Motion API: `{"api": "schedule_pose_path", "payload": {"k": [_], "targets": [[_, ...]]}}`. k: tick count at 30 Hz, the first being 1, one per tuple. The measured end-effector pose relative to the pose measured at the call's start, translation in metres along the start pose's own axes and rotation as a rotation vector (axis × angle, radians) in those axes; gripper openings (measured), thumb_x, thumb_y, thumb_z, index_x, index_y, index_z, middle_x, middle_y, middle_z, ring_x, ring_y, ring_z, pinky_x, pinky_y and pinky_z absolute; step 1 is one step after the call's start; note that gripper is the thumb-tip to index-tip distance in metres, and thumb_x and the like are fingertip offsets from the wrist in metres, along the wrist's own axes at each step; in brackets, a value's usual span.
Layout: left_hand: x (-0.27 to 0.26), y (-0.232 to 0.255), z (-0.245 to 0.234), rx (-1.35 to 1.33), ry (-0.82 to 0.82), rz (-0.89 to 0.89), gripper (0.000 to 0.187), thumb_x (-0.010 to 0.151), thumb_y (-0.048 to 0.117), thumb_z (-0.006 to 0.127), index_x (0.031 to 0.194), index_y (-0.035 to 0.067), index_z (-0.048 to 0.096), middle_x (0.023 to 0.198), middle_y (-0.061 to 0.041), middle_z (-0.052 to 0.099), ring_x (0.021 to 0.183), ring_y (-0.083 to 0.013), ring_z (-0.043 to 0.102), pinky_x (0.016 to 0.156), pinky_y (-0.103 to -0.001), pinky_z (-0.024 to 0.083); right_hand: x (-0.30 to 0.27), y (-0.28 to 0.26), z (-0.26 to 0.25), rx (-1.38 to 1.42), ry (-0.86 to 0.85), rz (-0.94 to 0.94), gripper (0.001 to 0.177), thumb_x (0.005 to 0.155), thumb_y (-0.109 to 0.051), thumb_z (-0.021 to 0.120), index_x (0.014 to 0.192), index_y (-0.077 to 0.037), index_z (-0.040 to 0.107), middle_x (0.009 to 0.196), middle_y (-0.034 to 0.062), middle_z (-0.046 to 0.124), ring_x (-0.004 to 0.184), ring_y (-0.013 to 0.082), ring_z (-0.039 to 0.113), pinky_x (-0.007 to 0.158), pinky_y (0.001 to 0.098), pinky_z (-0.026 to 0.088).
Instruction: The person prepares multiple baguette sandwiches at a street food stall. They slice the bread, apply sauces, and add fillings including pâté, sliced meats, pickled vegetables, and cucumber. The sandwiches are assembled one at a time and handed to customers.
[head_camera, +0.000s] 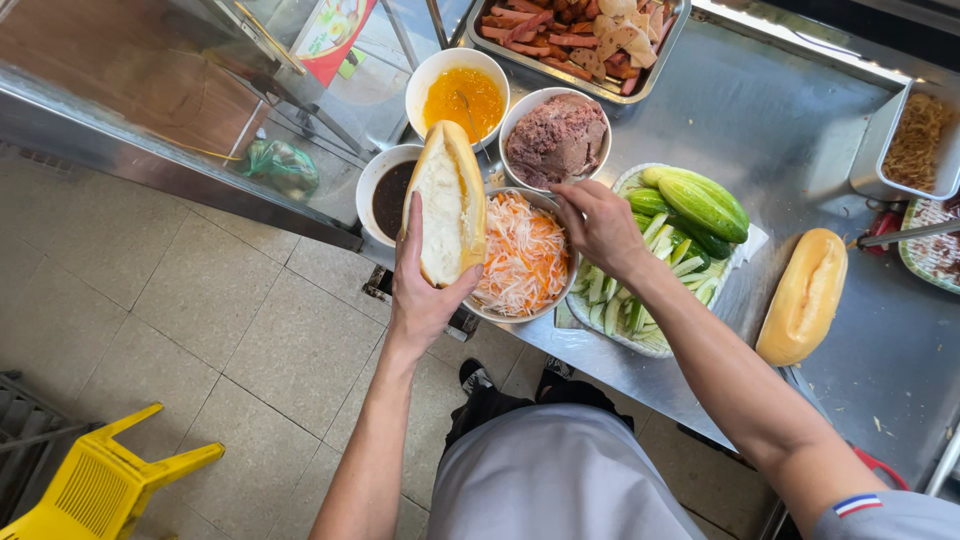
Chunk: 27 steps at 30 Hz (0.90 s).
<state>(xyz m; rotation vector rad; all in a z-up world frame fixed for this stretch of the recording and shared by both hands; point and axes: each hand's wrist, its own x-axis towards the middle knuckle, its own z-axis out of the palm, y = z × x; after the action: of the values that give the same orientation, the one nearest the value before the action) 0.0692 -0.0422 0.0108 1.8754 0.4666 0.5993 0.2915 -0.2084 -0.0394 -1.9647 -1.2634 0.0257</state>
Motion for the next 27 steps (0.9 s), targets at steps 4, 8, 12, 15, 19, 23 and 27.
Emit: {"api": "schedule_pose_path", "payload": {"k": [4, 8, 12, 15, 19, 23, 27], "targets": [[-0.001, 0.004, -0.001, -0.023, 0.007, -0.043, 0.11, 0.077, -0.002, 0.082, 0.165, 0.007, 0.017, 0.155, -0.023, 0.044, 0.14, -0.0304, 0.052, 0.115, -0.039, 0.048, -0.009, 0.009, -0.002, 0.042, 0.029, 0.029, 0.02, 0.102, -0.01, 0.064, 0.116, -0.001, 0.074, 0.102, 0.016, 0.074, 0.084, 0.0254, 0.073, 0.077, 0.035, 0.059], [-0.004, 0.002, 0.0, 0.016, 0.004, -0.035, 0.11, 0.077, 0.001, 0.083, 0.165, 0.009, 0.017, 0.154, -0.023, 0.045, 0.139, -0.0316, 0.054, 0.114, -0.039, 0.049, -0.017, 0.019, -0.002, 0.08, 0.011, 0.195, 0.021, 0.103, -0.011, 0.063, 0.116, 0.0, 0.075, 0.094, 0.0151, 0.074, 0.078, 0.0228, 0.072, 0.072, 0.0347, 0.057], [-0.002, -0.001, -0.002, 0.086, -0.014, 0.008, 0.112, 0.076, 0.002, 0.084, 0.166, 0.009, 0.018, 0.15, -0.024, 0.05, 0.137, -0.0331, 0.055, 0.115, -0.041, 0.048, -0.015, 0.025, -0.005, 0.452, 0.061, 0.47, 0.026, 0.106, -0.016, 0.057, 0.121, -0.002, 0.074, 0.092, 0.0071, 0.076, 0.083, 0.0134, 0.07, 0.074, 0.0273, 0.057], [0.007, 0.004, -0.006, 0.1, -0.065, -0.044, 0.115, 0.072, 0.005, 0.083, 0.165, 0.009, 0.016, 0.151, -0.025, 0.046, 0.138, -0.0343, 0.054, 0.114, -0.041, 0.048, -0.02, 0.014, -0.018, 0.765, 0.206, 0.65, 0.028, 0.11, -0.018, 0.059, 0.12, 0.001, 0.077, 0.089, 0.0052, 0.07, 0.076, 0.0107, 0.057, 0.066, 0.0259, 0.044], [0.025, 0.018, 0.002, 0.203, -0.086, -0.04, 0.118, 0.07, 0.009, 0.087, 0.164, 0.01, 0.017, 0.149, -0.028, 0.042, 0.136, -0.0387, 0.053, 0.115, -0.041, 0.047, -0.028, -0.023, -0.039, 0.697, 0.255, 0.438, 0.024, 0.111, -0.013, 0.059, 0.122, 0.001, 0.074, 0.09, 0.0036, 0.069, 0.077, 0.0089, 0.057, 0.068, 0.0243, 0.046], [0.029, 0.029, 0.018, 0.205, -0.081, 0.142, 0.123, 0.07, 0.011, 0.089, 0.164, 0.008, 0.01, 0.155, -0.032, 0.036, 0.141, -0.0468, 0.046, 0.116, -0.045, 0.043, -0.017, -0.064, -0.027, 0.098, 0.267, -0.062, 0.022, 0.106, -0.004, 0.066, 0.128, -0.002, 0.07, 0.103, 0.0104, 0.07, 0.09, 0.0194, 0.066, 0.078, 0.0316, 0.054], [0.031, 0.029, 0.01, 0.228, -0.01, 0.175, 0.126, 0.069, 0.01, 0.09, 0.163, 0.011, 0.007, 0.158, -0.033, 0.032, 0.142, -0.0486, 0.044, 0.116, -0.046, 0.045, -0.03, -0.086, -0.019, -0.188, 0.14, -0.31, 0.039, 0.094, 0.002, 0.073, 0.133, 0.0, 0.069, 0.105, 0.0131, 0.068, 0.09, 0.0275, 0.064, 0.077, 0.0389, 0.053]]}}
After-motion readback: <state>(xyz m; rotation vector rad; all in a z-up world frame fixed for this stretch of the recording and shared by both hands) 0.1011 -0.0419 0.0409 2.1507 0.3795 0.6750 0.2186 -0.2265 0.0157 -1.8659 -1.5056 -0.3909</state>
